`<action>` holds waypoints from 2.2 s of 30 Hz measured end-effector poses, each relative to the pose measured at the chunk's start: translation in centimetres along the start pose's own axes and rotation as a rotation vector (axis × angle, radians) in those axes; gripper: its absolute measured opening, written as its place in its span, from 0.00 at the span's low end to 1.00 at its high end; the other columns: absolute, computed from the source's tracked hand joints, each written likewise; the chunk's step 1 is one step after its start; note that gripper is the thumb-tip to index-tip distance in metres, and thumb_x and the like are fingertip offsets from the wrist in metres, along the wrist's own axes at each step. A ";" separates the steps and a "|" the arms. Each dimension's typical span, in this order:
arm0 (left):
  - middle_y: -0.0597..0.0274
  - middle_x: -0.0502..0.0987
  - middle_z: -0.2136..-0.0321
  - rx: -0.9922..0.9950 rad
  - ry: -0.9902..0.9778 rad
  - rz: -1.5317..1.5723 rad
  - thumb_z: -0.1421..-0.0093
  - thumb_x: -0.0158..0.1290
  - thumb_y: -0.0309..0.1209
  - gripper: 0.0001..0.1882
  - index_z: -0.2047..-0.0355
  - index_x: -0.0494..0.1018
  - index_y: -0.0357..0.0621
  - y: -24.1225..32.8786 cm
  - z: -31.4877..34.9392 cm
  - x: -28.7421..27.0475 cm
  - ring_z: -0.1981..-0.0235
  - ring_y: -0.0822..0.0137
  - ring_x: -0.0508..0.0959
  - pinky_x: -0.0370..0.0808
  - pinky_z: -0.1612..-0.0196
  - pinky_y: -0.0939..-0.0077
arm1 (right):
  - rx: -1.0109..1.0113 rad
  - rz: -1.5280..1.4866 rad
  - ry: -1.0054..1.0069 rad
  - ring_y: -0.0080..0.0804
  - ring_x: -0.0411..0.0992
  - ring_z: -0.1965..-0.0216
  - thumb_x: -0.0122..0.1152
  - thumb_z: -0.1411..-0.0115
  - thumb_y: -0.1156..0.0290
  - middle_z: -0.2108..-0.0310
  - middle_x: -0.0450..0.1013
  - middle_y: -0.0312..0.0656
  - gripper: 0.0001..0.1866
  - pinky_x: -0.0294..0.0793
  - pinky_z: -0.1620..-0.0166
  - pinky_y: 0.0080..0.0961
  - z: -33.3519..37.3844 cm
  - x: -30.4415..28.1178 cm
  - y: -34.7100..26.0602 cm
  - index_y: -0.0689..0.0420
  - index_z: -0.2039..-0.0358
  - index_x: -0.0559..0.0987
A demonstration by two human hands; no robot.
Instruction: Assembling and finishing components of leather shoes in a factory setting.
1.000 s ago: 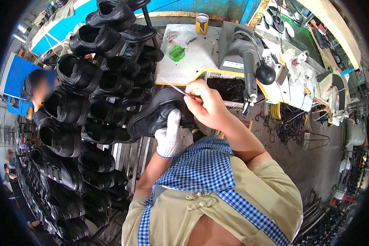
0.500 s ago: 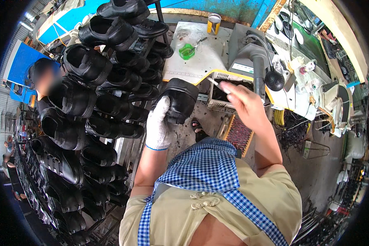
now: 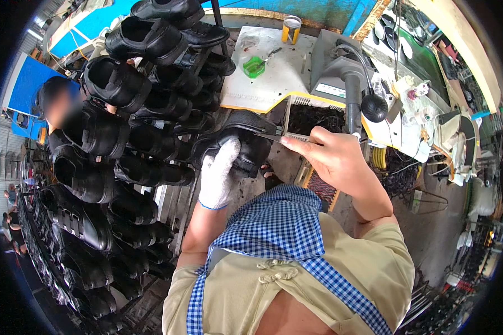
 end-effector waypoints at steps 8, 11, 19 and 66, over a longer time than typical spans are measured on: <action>0.55 0.79 0.59 -0.017 0.000 0.097 0.38 0.54 0.34 0.18 0.53 0.73 0.34 -0.1 0.1 0.1 0.60 0.63 0.80 0.78 0.56 0.70 | -0.010 -0.072 0.084 0.33 0.62 0.83 0.63 0.53 0.84 0.79 0.60 0.39 0.27 0.63 0.79 0.26 -1.0 0.8 -0.7 0.48 0.51 0.81; 0.54 0.79 0.58 -0.030 0.020 0.101 0.38 0.54 0.36 0.20 0.52 0.73 0.33 -0.3 -0.2 -0.7 0.60 0.63 0.80 0.78 0.55 0.70 | 0.028 -0.190 0.137 0.32 0.62 0.83 0.62 0.52 0.86 0.80 0.61 0.40 0.27 0.62 0.79 0.23 -0.2 0.6 0.0 0.50 0.51 0.81; 0.58 0.80 0.64 -0.062 0.067 0.132 0.40 0.57 0.38 0.20 0.54 0.74 0.35 0.3 -0.4 0.4 0.66 0.69 0.80 0.78 0.64 0.76 | 0.063 -0.159 0.090 0.35 0.67 0.82 0.63 0.52 0.82 0.77 0.66 0.38 0.27 0.65 0.79 0.30 0.7 0.8 0.5 0.45 0.51 0.80; 0.57 0.76 0.56 0.461 0.077 -0.437 0.54 0.68 0.26 0.31 0.49 0.69 0.35 5.9 -0.1 -0.5 0.56 0.67 0.76 0.73 0.49 0.72 | 0.763 -1.095 -0.160 0.11 0.61 0.73 0.47 0.30 0.57 0.73 0.70 0.26 0.17 0.60 0.72 0.14 2.3 10.9 8.8 0.55 0.56 0.79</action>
Point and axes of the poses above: each hand's wrist, its own z-axis away from the middle knuckle, its own x-axis out of the palm, y = z × x, the point moved 1 cm from there along -z, towards the middle knuckle
